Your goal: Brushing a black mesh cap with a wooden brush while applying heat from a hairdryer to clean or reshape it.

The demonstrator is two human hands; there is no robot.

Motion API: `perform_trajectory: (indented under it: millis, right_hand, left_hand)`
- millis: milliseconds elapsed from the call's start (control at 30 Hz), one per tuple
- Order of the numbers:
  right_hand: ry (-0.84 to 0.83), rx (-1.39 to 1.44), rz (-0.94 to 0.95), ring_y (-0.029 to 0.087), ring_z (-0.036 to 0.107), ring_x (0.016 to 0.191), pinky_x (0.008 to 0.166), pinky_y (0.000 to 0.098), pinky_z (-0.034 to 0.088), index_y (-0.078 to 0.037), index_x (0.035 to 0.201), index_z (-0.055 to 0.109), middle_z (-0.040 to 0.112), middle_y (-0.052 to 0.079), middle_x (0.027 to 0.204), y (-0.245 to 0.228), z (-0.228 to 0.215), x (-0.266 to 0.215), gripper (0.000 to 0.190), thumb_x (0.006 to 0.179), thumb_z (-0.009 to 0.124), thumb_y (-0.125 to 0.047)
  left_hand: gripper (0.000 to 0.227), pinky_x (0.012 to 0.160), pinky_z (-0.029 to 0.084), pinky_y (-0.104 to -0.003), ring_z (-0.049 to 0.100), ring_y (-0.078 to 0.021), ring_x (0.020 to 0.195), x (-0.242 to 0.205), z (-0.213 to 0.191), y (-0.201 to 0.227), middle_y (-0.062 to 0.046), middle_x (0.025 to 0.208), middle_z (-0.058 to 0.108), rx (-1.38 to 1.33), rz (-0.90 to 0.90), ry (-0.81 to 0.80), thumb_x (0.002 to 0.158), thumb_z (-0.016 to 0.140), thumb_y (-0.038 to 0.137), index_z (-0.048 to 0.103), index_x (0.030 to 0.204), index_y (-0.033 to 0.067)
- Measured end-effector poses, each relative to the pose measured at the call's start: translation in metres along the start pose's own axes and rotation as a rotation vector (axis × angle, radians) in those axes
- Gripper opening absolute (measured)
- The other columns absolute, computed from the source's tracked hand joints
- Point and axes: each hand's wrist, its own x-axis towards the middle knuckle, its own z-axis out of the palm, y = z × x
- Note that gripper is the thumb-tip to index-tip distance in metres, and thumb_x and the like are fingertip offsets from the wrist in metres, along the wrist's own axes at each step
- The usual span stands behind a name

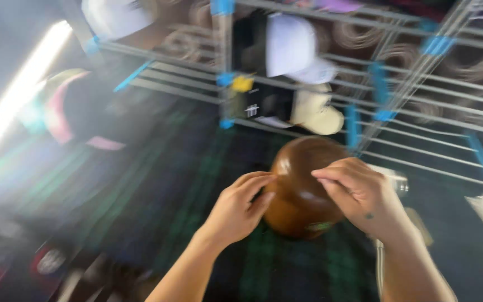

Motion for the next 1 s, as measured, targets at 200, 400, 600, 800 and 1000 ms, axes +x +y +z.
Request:
perform_trajectory:
  millis: [200, 400, 600, 800, 1000]
  right_hand:
    - [-0.236, 0.052, -0.132, 0.021, 0.071, 0.101, 0.087, 0.0359, 0.053, -0.011, 0.110, 0.074, 0.076, 0.003, 0.105, -0.067, 0.100, 0.065, 0.017, 0.096, 0.064, -0.014]
    - [-0.322, 0.272, 0.144, 0.024, 0.074, 0.095, 0.079, 0.0371, 0.060, -0.013, 0.113, 0.076, 0.076, 0.009, 0.103, -0.050, 0.287, 0.166, 0.025, 0.091, 0.069, -0.020]
    - [-0.415, 0.388, 0.377, 0.036, 0.050, 0.140, 0.114, 0.0409, 0.045, -0.014, 0.151, 0.052, 0.050, 0.022, 0.149, -0.026, 0.445, 0.239, 0.064, 0.092, 0.071, -0.030]
    - [-0.411, 0.239, 0.107, 0.045, 0.024, 0.153, 0.123, 0.0574, 0.028, -0.015, 0.165, 0.023, 0.023, 0.028, 0.165, -0.067, 0.477, 0.338, 0.079, 0.094, 0.055, -0.005]
    - [-0.433, -0.337, -0.129, 0.043, 0.040, 0.137, 0.100, 0.0597, 0.044, -0.038, 0.161, 0.033, 0.040, 0.015, 0.149, -0.067, 0.513, 0.370, 0.097, 0.077, 0.073, -0.016]
  left_hand:
    - [0.010, 0.083, 0.054, -0.036, 0.070, -0.0250, 0.090, -0.046, -0.082, -0.047, -0.006, 0.095, 0.072, 0.139, -0.056, 0.345, 0.098, 0.063, 0.010, 0.070, 0.104, 0.0073]
    - [0.023, 0.084, 0.058, -0.048, 0.073, -0.0362, 0.094, -0.051, -0.205, -0.171, -0.016, 0.097, 0.070, 0.331, -0.531, 0.642, 0.095, 0.065, 0.019, 0.068, 0.116, 0.0104]
    - [0.056, 0.104, 0.051, -0.056, 0.059, -0.0465, 0.127, -0.037, -0.292, -0.245, -0.026, 0.137, 0.055, 0.463, -0.736, 0.614, 0.097, 0.064, 0.022, 0.047, 0.149, 0.0072]
    - [0.079, 0.108, 0.047, -0.059, 0.053, -0.0456, 0.134, -0.016, -0.347, -0.308, -0.022, 0.156, 0.042, 0.506, -0.913, 0.576, 0.094, 0.073, 0.035, 0.033, 0.158, 0.0102]
    - [0.044, 0.103, 0.050, -0.057, 0.058, -0.0462, 0.126, -0.009, -0.348, -0.308, -0.021, 0.133, 0.057, 0.386, -0.864, 0.571, 0.086, 0.068, 0.013, 0.055, 0.127, 0.0055]
